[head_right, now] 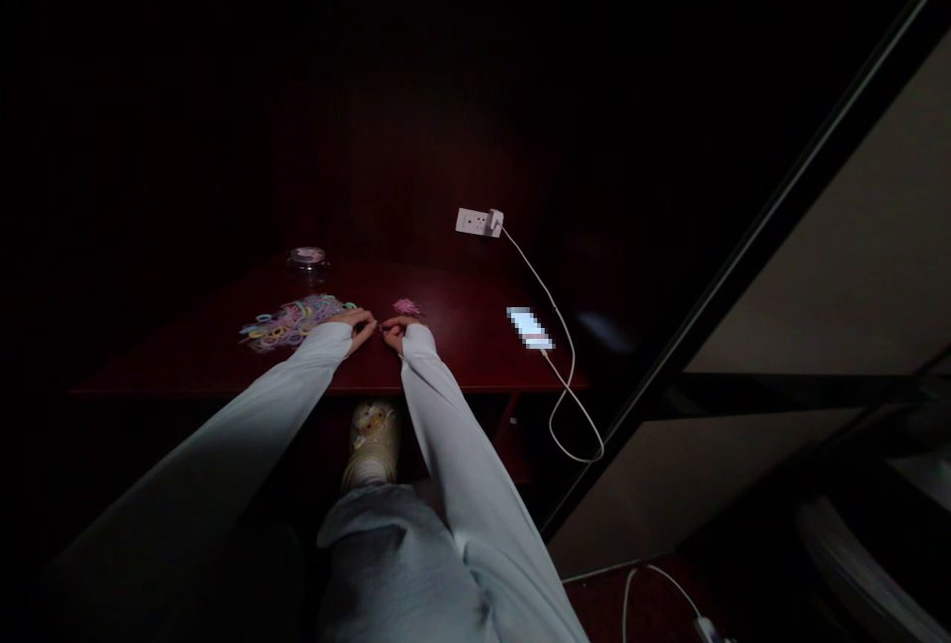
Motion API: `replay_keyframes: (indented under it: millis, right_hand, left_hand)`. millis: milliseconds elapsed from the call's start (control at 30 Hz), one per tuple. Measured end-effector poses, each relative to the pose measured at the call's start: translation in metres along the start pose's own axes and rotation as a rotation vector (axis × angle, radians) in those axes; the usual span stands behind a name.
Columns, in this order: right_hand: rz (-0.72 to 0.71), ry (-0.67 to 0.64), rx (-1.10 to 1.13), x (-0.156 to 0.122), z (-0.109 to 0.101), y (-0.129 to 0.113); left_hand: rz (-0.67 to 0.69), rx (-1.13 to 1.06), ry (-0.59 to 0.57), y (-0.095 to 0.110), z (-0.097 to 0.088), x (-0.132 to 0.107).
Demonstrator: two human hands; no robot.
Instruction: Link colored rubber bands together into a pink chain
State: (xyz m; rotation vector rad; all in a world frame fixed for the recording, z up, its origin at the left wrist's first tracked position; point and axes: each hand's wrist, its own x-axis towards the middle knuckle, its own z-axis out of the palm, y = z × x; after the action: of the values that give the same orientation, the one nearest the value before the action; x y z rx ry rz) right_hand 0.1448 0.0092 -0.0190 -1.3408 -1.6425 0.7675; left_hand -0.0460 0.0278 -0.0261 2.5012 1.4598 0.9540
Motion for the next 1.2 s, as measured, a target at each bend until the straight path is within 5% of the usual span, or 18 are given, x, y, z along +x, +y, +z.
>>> replay_keyframes:
  millis: [1200]
  right_hand:
    - [-0.116, -0.003, -0.178, -0.0031, -0.0054, -0.0026]
  left_hand:
    - [-0.015, -0.071, -0.003, 0.0051, -0.0047, -0.0024]
